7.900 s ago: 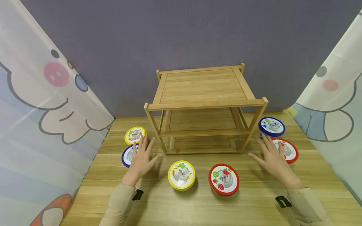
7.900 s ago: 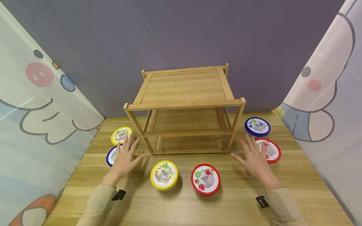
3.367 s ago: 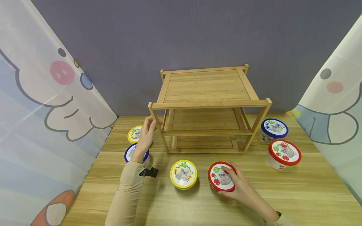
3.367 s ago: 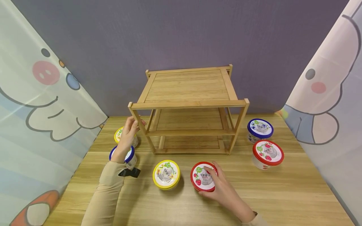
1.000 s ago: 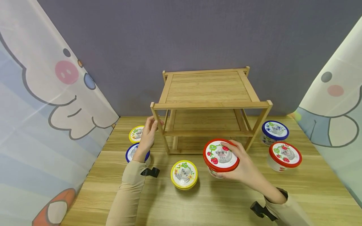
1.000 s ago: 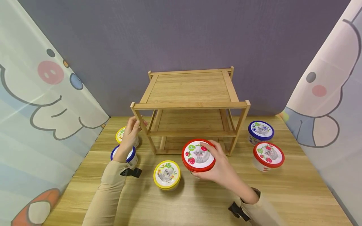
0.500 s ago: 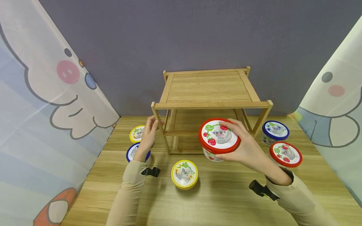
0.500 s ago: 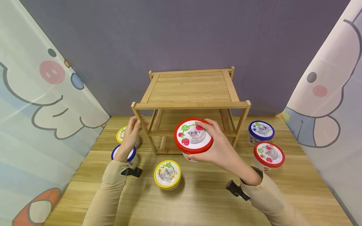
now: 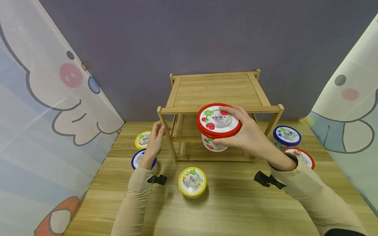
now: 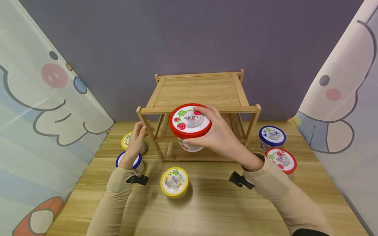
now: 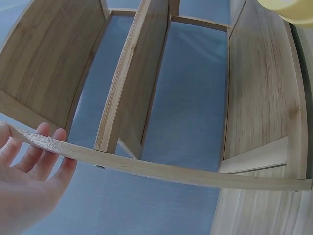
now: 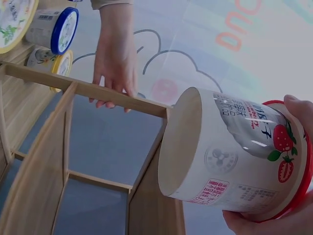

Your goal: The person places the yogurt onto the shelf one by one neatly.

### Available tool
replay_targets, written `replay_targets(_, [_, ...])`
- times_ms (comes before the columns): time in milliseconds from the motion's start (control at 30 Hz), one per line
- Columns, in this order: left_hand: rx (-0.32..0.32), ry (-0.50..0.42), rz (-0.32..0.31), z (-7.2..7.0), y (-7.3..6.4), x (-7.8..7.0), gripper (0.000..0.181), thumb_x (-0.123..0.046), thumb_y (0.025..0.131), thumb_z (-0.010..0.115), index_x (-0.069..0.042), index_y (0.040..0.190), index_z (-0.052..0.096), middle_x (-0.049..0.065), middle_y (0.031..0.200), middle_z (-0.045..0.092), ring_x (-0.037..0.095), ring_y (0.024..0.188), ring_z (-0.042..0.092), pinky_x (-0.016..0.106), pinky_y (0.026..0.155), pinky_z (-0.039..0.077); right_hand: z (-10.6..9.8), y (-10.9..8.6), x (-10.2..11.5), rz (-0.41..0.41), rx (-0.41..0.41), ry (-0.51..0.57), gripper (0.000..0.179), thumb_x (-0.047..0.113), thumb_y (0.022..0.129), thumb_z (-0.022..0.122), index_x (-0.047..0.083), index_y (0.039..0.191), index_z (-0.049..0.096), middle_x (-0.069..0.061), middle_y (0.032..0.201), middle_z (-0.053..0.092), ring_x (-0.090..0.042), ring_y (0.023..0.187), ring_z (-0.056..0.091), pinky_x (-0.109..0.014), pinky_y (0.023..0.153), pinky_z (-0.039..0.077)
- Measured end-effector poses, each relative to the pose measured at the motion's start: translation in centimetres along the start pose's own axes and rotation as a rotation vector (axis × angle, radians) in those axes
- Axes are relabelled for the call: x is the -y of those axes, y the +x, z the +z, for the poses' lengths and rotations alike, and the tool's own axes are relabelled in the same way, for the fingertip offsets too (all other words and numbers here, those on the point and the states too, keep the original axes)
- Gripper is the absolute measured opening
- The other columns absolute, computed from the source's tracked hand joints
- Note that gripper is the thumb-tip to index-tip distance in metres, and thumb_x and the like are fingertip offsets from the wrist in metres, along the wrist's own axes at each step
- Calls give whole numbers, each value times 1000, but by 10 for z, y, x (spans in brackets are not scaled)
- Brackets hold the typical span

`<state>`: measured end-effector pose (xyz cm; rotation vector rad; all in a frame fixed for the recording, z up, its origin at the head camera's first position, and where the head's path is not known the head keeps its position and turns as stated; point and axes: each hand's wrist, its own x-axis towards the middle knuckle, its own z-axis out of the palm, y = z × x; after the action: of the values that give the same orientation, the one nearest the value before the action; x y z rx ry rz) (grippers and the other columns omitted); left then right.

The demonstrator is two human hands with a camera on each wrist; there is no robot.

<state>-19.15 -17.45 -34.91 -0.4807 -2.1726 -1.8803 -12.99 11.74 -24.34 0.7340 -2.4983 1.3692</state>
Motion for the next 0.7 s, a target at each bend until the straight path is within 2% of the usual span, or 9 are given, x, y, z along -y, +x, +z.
replay_targets(100, [2,11,8,-2,1,5,27,-11,97,30,1,120,37,26,102,49,34,102,45,47,91,32,-2,10,7,-2,8,2,77,20,63,81,14,130,42,-9,133,33,-26,110,42,-47,83,41])
replay_targets(200, [1,-5,-6,-1,1,4,27,-10,97,30,3,120,36,31,104,46,37,104,44,47,92,30,-3,21,16,13,15,-1,77,24,64,80,15,130,42,-8,133,33,-26,110,42,-47,84,41])
replay_targets(267, [-3,-17,-4,-2,3,10,28,-12,97,31,1,120,37,31,104,46,37,105,44,47,92,31,-4,29,21,21,23,18,76,25,65,79,16,130,41,-6,133,34,-24,110,43,-45,84,41])
replay_targets(467, [-23,-28,33,-2,3,16,30,-17,97,32,1,120,38,30,101,45,38,103,45,45,92,33,-4,54,33,24,38,83,77,23,64,79,13,130,41,-3,127,38,-19,108,44,-39,84,43])
replay_targets(633, [-24,-56,26,-1,4,15,27,-11,97,31,2,120,38,26,99,47,42,103,43,42,92,33,-4,75,38,45,26,67,76,30,66,78,14,131,40,-4,125,38,-18,108,43,-36,84,43])
replay_targets(700, [-21,-61,18,0,3,12,26,-8,97,30,3,120,37,22,97,49,44,103,41,43,92,33,-3,83,39,60,23,46,77,35,66,77,15,130,40,-3,125,38,-16,107,42,-34,84,42])
